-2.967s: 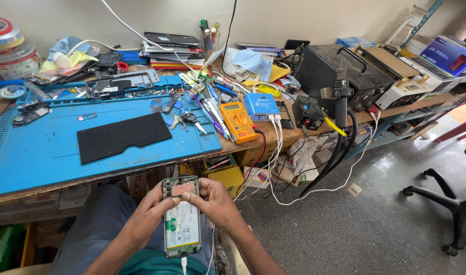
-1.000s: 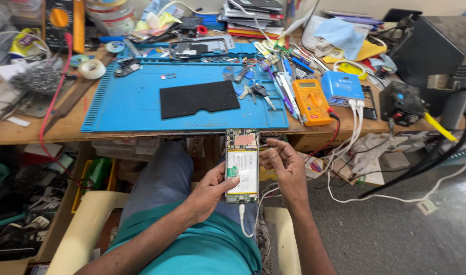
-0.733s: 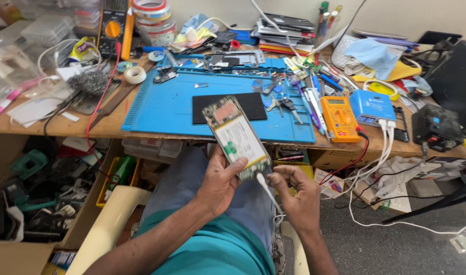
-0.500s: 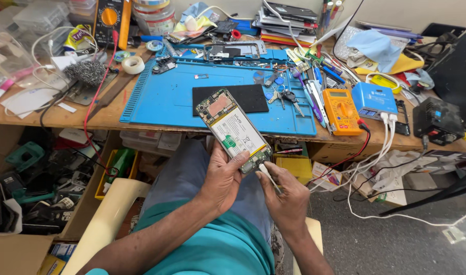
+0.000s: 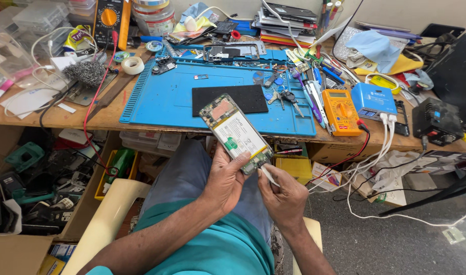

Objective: The person repairs a smartphone at a workbench. They hold the opened phone, pry at its internal components with a flat metal tool, press on the board and battery area, plug in a charging cable, and repeatedly power the phone on to test it while handling the frame and back cover.

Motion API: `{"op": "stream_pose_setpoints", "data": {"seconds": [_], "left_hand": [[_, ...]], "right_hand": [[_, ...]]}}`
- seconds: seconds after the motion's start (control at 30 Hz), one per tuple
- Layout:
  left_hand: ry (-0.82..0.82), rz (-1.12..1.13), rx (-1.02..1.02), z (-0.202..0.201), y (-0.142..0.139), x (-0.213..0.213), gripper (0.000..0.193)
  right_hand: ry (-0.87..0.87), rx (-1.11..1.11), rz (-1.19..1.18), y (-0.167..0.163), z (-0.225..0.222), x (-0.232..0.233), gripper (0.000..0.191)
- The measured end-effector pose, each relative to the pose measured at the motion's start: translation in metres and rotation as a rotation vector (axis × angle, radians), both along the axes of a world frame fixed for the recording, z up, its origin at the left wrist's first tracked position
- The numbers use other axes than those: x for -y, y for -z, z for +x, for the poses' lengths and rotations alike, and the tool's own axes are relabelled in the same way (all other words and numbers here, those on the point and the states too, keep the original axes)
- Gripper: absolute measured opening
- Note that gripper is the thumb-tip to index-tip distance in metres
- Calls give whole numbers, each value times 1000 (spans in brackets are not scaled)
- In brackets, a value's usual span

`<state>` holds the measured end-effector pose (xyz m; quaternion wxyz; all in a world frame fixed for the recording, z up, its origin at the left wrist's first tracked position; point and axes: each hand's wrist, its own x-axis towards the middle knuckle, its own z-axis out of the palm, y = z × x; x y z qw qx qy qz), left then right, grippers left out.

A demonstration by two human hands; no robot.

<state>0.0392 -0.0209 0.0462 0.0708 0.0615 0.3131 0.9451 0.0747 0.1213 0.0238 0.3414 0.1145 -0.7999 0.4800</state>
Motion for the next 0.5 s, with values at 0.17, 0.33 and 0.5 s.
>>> {"op": "stream_pose_setpoints", "data": {"seconds": [0.17, 0.33, 0.5], "left_hand": [[-46, 2, -19, -15, -4, 13, 54], [-100, 145, 34, -52, -5, 32, 48], [-186, 155, 121, -86, -9, 46, 44]], "right_hand": [[95, 189, 37, 14, -14, -11, 24], [229, 609, 384, 2, -52, -46, 29], [253, 260, 589, -40, -67, -35, 65]]}}
